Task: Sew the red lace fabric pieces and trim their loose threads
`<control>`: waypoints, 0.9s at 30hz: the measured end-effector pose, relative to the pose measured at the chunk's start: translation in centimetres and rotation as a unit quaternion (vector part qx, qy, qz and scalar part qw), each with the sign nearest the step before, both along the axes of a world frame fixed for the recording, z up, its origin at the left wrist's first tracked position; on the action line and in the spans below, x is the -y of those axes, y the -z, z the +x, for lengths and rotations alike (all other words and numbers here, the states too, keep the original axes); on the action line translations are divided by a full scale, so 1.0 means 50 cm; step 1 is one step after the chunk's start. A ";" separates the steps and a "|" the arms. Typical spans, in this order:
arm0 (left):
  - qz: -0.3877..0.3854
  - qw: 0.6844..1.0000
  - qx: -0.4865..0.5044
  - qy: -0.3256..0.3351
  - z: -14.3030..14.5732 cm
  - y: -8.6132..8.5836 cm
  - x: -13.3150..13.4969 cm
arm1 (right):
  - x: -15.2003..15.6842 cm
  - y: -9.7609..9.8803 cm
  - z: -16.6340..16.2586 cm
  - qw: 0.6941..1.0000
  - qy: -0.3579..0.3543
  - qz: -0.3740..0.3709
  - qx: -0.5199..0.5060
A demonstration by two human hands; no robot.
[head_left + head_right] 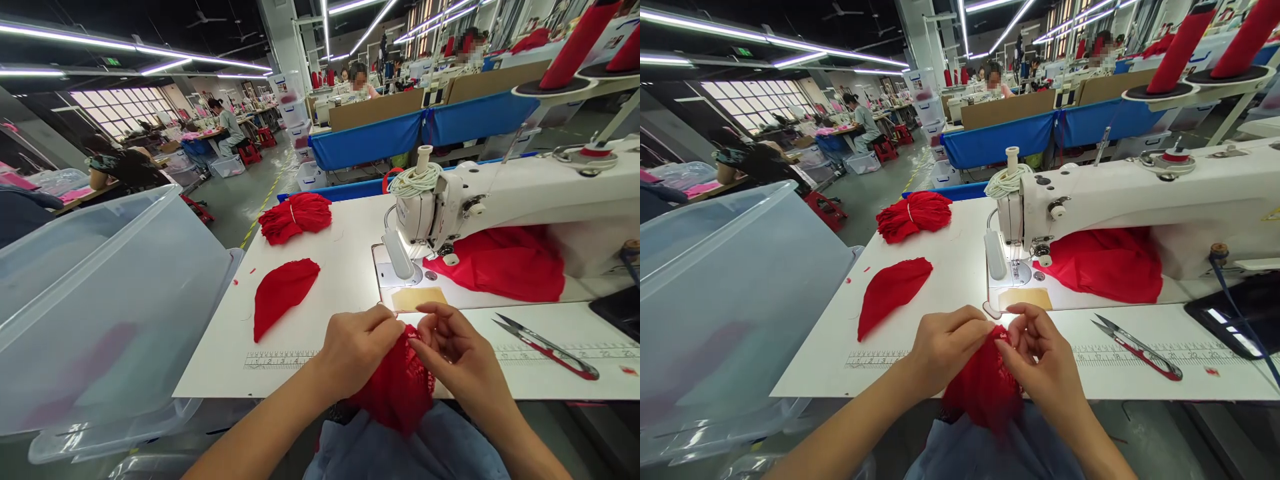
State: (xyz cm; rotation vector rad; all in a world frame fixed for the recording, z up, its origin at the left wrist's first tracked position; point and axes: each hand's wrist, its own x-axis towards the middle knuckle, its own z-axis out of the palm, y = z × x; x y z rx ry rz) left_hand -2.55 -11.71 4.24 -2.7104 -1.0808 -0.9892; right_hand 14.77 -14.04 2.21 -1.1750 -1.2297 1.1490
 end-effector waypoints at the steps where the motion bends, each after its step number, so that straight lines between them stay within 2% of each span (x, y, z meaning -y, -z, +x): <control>1: 0.024 1.000 -0.002 0.017 -0.001 0.002 -0.001 | -0.005 -0.001 0.003 0.999 -0.024 0.021 0.018; 5: 0.076 0.995 0.017 0.060 -0.006 -0.005 -0.006 | -0.027 -0.009 0.016 0.987 -0.119 0.077 0.079; 9: 0.123 0.988 0.044 0.087 -0.012 -0.007 -0.009 | -0.033 -0.002 0.020 0.981 -0.182 0.063 0.013; 12: 0.077 0.991 0.075 0.085 -0.014 -0.001 -0.008 | -0.024 0.012 0.015 0.971 -0.227 0.049 -0.061; 14: 0.042 0.991 0.106 0.065 -0.014 0.005 -0.007 | -0.016 0.016 0.008 0.965 -0.239 -0.004 -0.105; 16: 0.026 0.992 0.117 0.034 -0.014 0.010 -0.007 | -0.010 0.015 -0.003 0.966 -0.207 -0.078 -0.131; 19: 0.025 0.997 0.077 -0.019 -0.011 0.020 -0.008 | -0.011 0.010 -0.019 0.973 -0.114 -0.156 -0.123; 20: 0.025 0.997 0.060 -0.036 -0.009 0.024 -0.008 | -0.013 0.011 -0.023 0.978 -0.089 -0.154 -0.108; 22: 0.000 0.997 0.033 -0.066 -0.003 0.031 -0.010 | -0.022 0.017 -0.028 0.992 -0.047 -0.106 -0.044; 25: -0.146 0.984 0.037 -0.099 0.010 0.031 -0.016 | -0.036 0.032 -0.024 0.998 -0.005 -0.023 0.062; 27: -0.292 0.949 0.077 -0.088 0.016 0.023 -0.024 | -0.046 0.038 -0.016 0.995 -0.002 -0.020 0.103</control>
